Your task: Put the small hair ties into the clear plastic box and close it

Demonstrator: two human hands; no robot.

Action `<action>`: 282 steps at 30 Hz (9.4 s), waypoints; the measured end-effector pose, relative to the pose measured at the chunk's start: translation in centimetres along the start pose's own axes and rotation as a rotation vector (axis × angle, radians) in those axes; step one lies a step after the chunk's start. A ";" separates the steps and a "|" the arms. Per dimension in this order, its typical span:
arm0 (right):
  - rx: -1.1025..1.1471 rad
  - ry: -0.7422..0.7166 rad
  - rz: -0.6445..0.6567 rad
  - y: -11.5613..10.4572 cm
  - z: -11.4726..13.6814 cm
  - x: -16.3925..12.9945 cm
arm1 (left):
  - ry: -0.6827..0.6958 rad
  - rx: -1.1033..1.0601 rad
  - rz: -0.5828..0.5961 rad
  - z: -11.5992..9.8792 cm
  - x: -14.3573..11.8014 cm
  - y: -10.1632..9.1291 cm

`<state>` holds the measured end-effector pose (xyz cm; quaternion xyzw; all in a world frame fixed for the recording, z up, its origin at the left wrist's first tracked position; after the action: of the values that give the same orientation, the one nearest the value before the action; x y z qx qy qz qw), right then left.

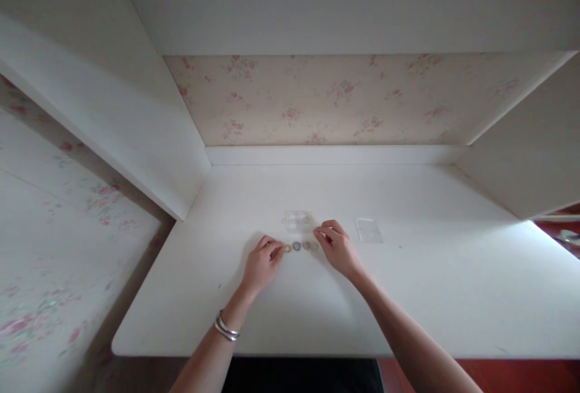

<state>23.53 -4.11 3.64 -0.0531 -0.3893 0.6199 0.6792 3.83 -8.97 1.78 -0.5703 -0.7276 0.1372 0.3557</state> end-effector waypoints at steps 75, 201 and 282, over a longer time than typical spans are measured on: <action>-0.182 -0.057 0.081 3.0 0.0 4.3 | 0.028 -0.011 0.003 -0.6 -0.5 -0.6; -0.042 0.194 0.032 -1.1 -3.6 -2.2 | 0.124 0.076 0.080 -4.4 6.9 1.6; -0.057 0.204 0.026 -1.1 -3.7 -2.2 | 0.096 0.278 0.190 -3.5 5.3 1.8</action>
<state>26.77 -4.76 0.70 -0.1403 -0.3347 0.6088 0.7055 6.95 -4.25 5.07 -0.5877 -0.6266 0.2420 0.4510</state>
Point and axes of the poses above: each hand's wrist, its own x-axis towards the middle knuckle, its own y-axis out of the palm, z = x × y, the point moved 9 cm from there along x, towards the middle knuckle, and after that the axes turned 12 degrees about -z, right-handed, at the moved point
